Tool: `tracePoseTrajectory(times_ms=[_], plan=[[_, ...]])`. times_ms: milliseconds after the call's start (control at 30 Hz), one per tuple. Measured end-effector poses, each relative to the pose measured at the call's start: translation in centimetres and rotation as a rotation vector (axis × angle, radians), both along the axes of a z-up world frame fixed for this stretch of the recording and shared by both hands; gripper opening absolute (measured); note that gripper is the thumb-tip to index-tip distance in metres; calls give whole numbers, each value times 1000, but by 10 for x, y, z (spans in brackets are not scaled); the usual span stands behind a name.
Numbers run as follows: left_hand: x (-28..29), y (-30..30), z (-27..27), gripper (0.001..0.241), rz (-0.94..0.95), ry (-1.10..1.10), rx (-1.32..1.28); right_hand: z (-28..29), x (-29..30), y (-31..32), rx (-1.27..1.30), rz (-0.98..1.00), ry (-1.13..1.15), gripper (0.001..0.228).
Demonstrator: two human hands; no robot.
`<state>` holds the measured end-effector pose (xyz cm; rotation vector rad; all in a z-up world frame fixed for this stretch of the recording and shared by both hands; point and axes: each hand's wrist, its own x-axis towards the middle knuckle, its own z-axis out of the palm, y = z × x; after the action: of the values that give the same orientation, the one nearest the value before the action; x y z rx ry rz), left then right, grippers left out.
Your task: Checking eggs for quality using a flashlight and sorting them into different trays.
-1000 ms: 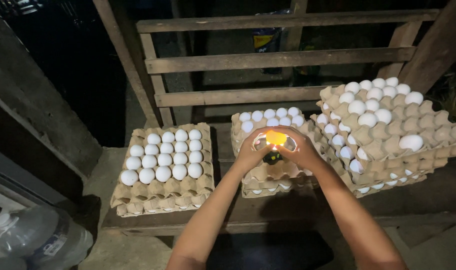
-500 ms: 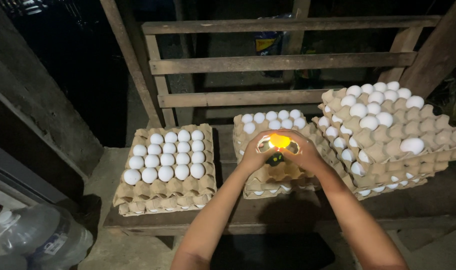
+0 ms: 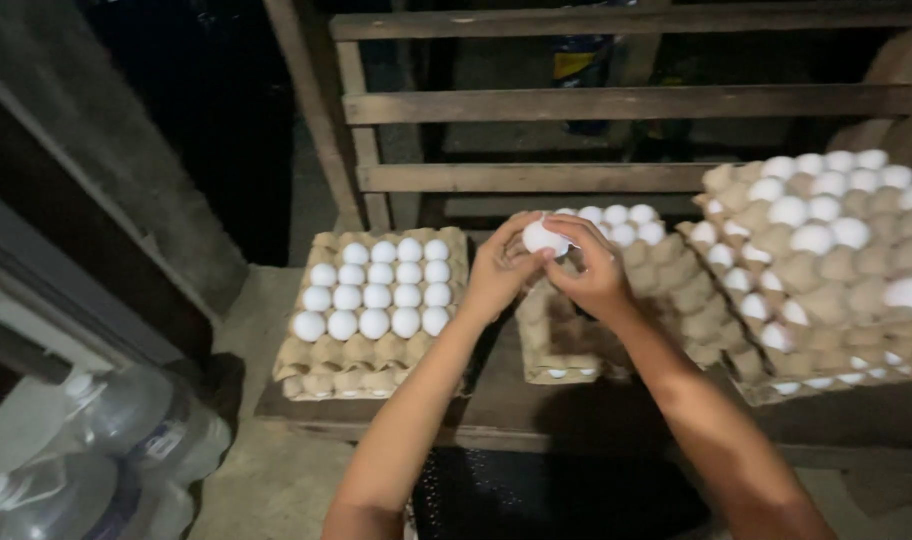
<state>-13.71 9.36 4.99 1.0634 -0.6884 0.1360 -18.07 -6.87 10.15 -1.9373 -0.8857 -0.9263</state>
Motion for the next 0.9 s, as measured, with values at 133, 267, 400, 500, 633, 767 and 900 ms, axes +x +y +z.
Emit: tracePoseTrajectory(times_ms=[133,267,400,500,633,767,900], plan=[[8,60,-4,58,133,72,77,-2,13,59,45,110,211,44],[20,131,-12,58,497,-47,255,-23,47,117,19,213,52,45],[45,203,-31,57,767,-127,477,-31,69,175,23,273,333,47],[31,237,-14,57,850,30,564,-36,86,208,-8,369,288,45],[41,274,-22,53,913,52,635,-77,136,248,-1,468,339,47],[58,301,-45,46,923,110,663,-102,157,279,-71,411,410,55],[62,312,-43,49,950,98,743,-84,147,292,-195,306,589,66]])
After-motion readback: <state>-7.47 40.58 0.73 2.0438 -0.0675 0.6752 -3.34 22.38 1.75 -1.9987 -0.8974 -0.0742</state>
